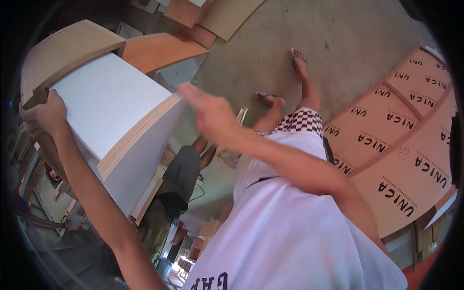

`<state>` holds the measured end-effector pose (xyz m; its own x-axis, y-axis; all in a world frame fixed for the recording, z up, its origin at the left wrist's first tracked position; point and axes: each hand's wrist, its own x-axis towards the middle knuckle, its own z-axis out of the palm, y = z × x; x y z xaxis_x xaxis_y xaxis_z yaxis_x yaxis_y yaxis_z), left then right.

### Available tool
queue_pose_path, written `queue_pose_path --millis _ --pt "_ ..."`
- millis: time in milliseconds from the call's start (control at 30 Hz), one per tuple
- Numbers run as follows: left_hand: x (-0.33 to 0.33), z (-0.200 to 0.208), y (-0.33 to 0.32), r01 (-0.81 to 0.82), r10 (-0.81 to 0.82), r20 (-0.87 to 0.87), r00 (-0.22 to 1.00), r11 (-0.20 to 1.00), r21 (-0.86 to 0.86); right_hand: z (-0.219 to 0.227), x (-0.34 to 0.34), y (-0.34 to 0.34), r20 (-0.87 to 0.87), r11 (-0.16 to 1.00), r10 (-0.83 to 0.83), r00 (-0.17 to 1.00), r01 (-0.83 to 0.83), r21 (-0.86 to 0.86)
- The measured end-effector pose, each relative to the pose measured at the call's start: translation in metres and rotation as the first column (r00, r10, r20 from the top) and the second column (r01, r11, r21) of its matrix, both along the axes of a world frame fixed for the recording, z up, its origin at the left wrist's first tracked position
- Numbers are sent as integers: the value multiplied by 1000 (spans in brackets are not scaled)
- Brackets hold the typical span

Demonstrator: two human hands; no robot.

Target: The person assembles a wooden cabinet by attaching side panels and shelves using a utility knife to trim edges and a power drill to fasten components. Another person assists by holding parts and using a drill.

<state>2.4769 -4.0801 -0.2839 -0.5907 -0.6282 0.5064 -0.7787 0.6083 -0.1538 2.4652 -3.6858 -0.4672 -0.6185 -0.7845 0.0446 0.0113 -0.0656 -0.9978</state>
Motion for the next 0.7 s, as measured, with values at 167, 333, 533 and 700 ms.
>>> queue_pose_path --millis 167,333,533,700 --pt "6 -7 1 20 -19 24 1000 997 -77 24 -1 0 23 997 -32 999 34 -70" --pt "1 -2 -9 4 22 106 994 971 -238 -136 -19 27 146 877 193 970 -238 418" --pt "9 -11 -9 6 40 113 993 925 -381 -125 -51 -11 224 930 -6 975 -76 359" --pt "32 39 74 -37 25 -76 997 985 -167 -73 -80 -39 655 884 99 749 -369 289"
